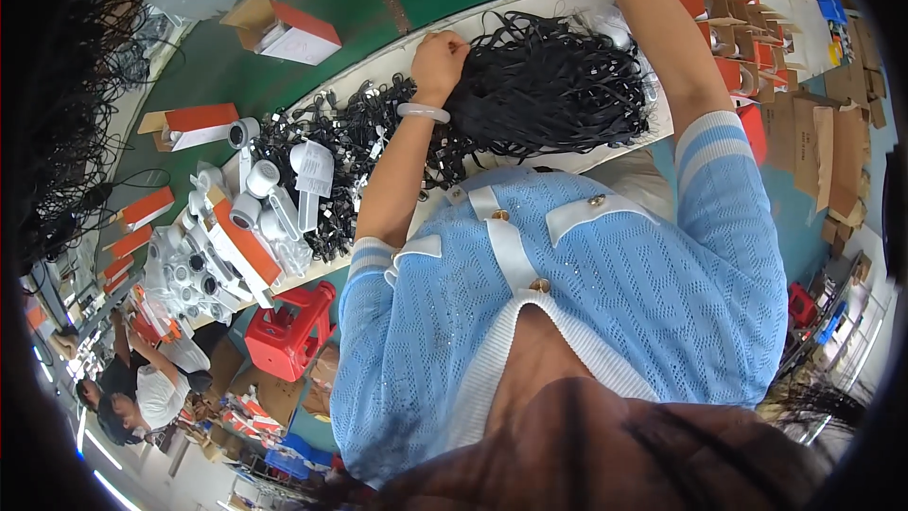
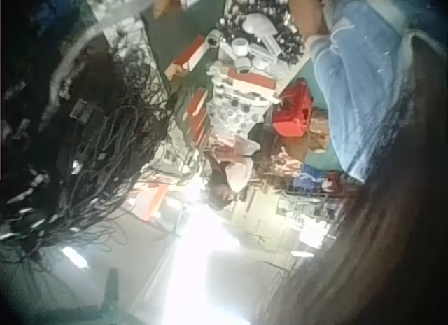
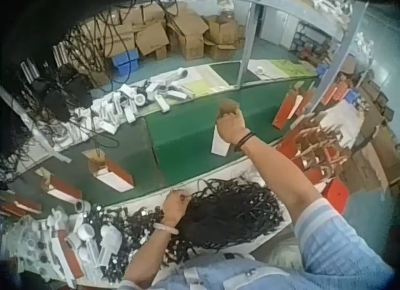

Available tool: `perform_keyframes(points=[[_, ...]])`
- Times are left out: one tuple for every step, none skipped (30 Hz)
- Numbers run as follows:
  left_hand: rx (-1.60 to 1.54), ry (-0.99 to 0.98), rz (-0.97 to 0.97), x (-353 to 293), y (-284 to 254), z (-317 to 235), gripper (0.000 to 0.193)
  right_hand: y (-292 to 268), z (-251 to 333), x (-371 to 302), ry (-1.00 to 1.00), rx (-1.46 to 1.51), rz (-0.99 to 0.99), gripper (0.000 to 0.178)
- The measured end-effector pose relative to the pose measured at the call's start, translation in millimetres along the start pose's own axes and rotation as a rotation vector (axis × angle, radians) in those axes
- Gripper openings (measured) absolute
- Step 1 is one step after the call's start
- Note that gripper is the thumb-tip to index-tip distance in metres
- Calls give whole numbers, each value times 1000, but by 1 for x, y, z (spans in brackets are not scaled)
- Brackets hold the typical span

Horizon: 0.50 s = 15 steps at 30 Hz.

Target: The person assembles components and prepares security cameras for packaging by hand at a workbench.

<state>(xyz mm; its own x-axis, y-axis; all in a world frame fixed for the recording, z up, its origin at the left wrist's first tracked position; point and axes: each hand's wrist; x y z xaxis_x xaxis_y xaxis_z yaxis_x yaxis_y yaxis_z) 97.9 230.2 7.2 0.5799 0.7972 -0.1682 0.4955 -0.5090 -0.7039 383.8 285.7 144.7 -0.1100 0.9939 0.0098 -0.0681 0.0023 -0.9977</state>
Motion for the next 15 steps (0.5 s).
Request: perform_keyframes(points=[[-17,27,18,6,1,-8,12,0,-6,-5,206,-171,109,25],[-235,9,64,12,1,-16,11,-2,-10,-13,409,-340,218,25],[-415,-93,41,-1,-15,4,10,3,19,-2,309,-338,47,23],[-593,-76,12,-15,-29,27,7,1,51,-2,74,28,-182,22],[-628,-51,13,-15,-35,19,7,-24,62,-20,-87,311,-387,21],[-781,-33,115,-4,-38,-14,6,-26,53,-45,88,-178,-472,23],[-922,-52,194,-2,-44,-34,5,-29,63,-69,-4,69,-423,23],[-921,-41,189,-7,-55,-36,5,-21,82,-74,-148,348,-373,24],[-913,-37,189,-8,-63,-45,5,7,90,-79,-290,532,-247,40],[-1017,41,240,-11,-71,-53,7,35,99,-84,-428,712,-112,59],[-1121,111,273,-18,-83,-57,8,41,121,-90,-389,1097,269,70],[-1149,156,258,-25,-97,-68,10,54,132,-93,-476,1162,235,68],[-1177,198,224,-34,-116,-74,12,35,142,-96,-338,1310,512,55],[-1156,223,207,-42,-134,-75,16,24,145,-99,-267,1289,502,46],[-1062,209,133,-50,-148,-74,16,15,145,-102,-193,1268,489,38]])
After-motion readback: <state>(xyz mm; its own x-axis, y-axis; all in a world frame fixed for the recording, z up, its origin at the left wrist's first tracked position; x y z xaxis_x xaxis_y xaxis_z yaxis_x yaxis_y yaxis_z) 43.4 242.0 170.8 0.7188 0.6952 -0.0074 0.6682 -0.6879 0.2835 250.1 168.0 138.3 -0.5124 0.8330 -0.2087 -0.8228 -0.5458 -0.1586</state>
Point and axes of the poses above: each hand's wrist, its own x-axis towards the middle knuckle, its own y-axis out of the palm, z = x × y, and after that the axes turned 13 degrees about z, right-handed
